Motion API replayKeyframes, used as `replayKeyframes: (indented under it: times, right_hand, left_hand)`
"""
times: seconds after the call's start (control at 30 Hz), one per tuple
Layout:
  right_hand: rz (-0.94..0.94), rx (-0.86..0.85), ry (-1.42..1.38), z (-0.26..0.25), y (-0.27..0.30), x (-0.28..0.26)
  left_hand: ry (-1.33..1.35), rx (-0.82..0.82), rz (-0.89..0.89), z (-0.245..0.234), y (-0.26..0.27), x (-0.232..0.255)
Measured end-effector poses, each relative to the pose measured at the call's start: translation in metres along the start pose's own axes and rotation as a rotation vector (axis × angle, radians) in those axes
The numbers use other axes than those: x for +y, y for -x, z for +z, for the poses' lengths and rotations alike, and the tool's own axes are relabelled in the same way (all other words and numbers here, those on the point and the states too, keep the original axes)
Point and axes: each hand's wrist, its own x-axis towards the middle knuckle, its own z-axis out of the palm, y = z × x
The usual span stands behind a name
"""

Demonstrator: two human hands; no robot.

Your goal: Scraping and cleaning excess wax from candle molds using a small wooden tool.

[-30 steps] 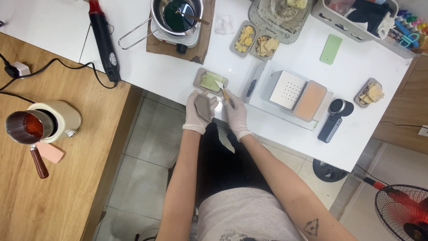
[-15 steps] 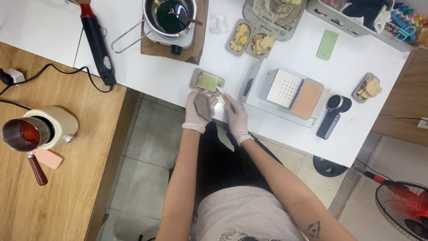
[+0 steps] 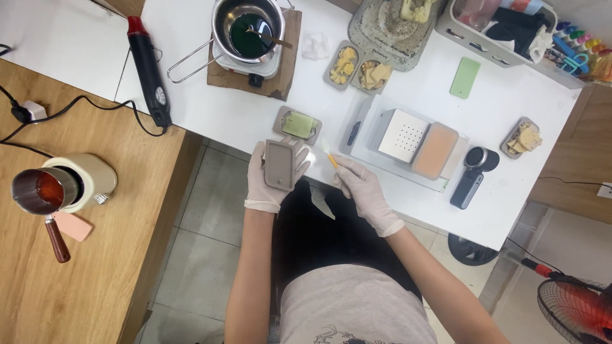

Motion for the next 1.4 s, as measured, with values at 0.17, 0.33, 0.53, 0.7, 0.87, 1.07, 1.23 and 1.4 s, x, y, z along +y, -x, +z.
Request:
replayKeyframes:
  times: [0.17, 0.33, 0.53, 0.7, 0.87, 1.07, 1.23, 1.4]
  right_hand:
    - [0.038, 0.033, 0.035, 0.002, 0.020, -0.054]
    - [-0.503, -0.065, 0.608, 0.008, 0.051, -0.120]
    - [-0.921, 0.061, 1.277, 0.012, 0.062, -0.154]
    - [-1.022, 0.043, 1.447, 0.009, 0.057, -0.160]
    - [-1.041, 0.012, 1.604, 0.005, 0.053, -0.157]
    - [-1.107, -0.068, 1.558, -0.010, 0.055, -0.155]
    - [-1.081, -0.135, 1.575, -0.013, 0.061, -0.154]
    - [-1.150, -0.112, 1.630, -0.012, 0.068, -0.147]
  left_hand:
    - [-0.030, -0.165, -0.028, 0.049, 0.026, -0.001]
    - [-0.122, -0.248, -0.028, 0.074, 0.033, -0.011]
    - [-0.140, -0.218, 0.039, 0.097, 0.045, -0.020]
    - [-0.122, -0.244, 0.080, 0.105, 0.052, -0.025]
    - [-0.153, -0.281, 0.164, 0.107, 0.053, -0.030]
    - [-0.142, -0.244, 0.114, 0.107, 0.046, -0.039]
    - [-0.090, -0.282, 0.086, 0.100, 0.040, -0.043]
    - [-0.057, -0.250, 0.065, 0.101, 0.042, -0.044]
